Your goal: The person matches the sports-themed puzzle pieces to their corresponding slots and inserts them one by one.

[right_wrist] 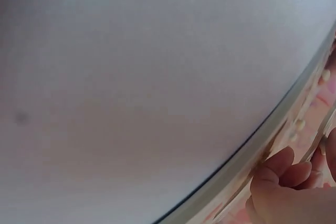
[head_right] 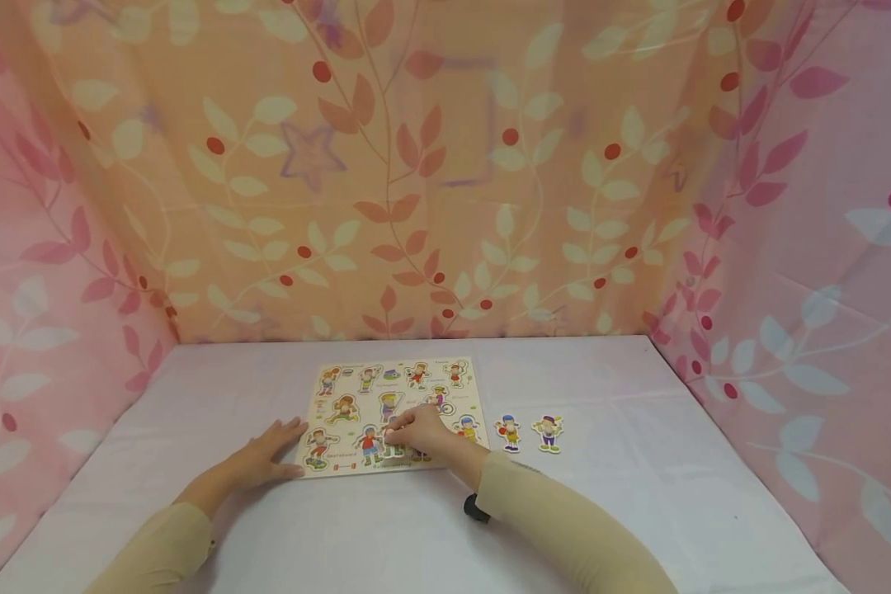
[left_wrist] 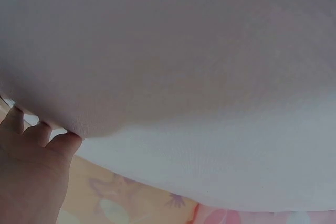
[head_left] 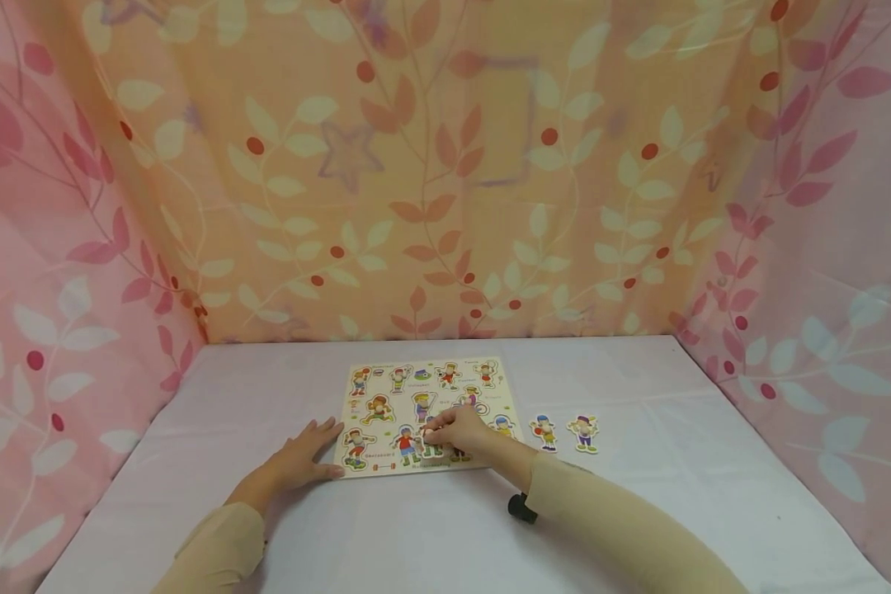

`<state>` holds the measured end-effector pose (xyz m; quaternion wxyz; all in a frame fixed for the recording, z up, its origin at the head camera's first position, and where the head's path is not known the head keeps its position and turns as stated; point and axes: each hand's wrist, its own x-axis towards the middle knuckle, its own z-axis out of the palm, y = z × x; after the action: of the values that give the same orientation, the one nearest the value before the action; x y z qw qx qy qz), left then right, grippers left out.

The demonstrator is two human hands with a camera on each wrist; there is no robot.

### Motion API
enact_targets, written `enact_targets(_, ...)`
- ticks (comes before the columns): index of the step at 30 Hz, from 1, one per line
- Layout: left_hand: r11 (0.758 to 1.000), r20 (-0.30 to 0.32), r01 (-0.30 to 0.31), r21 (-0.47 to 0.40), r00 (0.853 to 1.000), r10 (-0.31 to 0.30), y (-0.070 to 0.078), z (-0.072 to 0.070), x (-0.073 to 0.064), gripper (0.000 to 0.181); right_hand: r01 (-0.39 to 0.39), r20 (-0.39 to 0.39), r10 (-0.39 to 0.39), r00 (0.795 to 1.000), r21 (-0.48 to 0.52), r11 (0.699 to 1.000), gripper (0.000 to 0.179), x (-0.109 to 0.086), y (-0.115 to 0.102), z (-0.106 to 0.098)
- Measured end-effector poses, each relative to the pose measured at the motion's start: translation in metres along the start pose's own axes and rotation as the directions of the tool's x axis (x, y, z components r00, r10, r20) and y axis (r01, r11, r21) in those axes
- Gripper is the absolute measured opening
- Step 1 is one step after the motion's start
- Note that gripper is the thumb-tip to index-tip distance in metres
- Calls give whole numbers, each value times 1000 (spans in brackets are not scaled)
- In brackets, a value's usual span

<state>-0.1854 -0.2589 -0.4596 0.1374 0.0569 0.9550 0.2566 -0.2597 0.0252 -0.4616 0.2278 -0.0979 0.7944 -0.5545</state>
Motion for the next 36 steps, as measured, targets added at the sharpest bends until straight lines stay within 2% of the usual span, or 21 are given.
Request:
enact_targets(7, 1000, 2, -10, 10, 1000, 10, 2, -1, 1, 87, 24, -18, -25, 1000, -70, 997, 5, 7, -8, 16)
enact_targets(12, 1000, 5, -8, 8, 1000, 8, 2, -1, 1, 88, -25, -26, 23, 999, -93, 995, 4, 14, -11, 26)
enact_targets(15, 1000, 5, -15, 3, 1000, 15, 0, -1, 2, 89, -49, -23, 46, 999, -189, 981, 5, 18, -14, 30)
enact_targets(18, 1000, -6, -28, 9, 1000, 28, -3, -1, 2, 89, -25, 3, 27, 1000, -289, 957, 6, 20, -18, 33)
enact_targets(21, 999, -16, -33, 19, 999, 33, -6, -2, 3, 89, 1, 34, 11, 999, -336, 942, 7, 21, -21, 34)
enact_targets(27, 1000, -13, -31, -2, 999, 31, -6, -2, 3, 89, -58, 63, 73, 995, -224, 973, 10, 20, -20, 27)
enact_targets(32, 1000, -13, -29, -12, 1000, 28, -4, 0, 2, 89, -16, 66, 28, 997, -173, 985, 16, 15, -16, 11)
enact_targets(36, 1000, -15, -23, -3, 1000, 23, -4, 1, 2, 89, -5, 34, 10, 999, -144, 990, 20, 6, -18, -8)
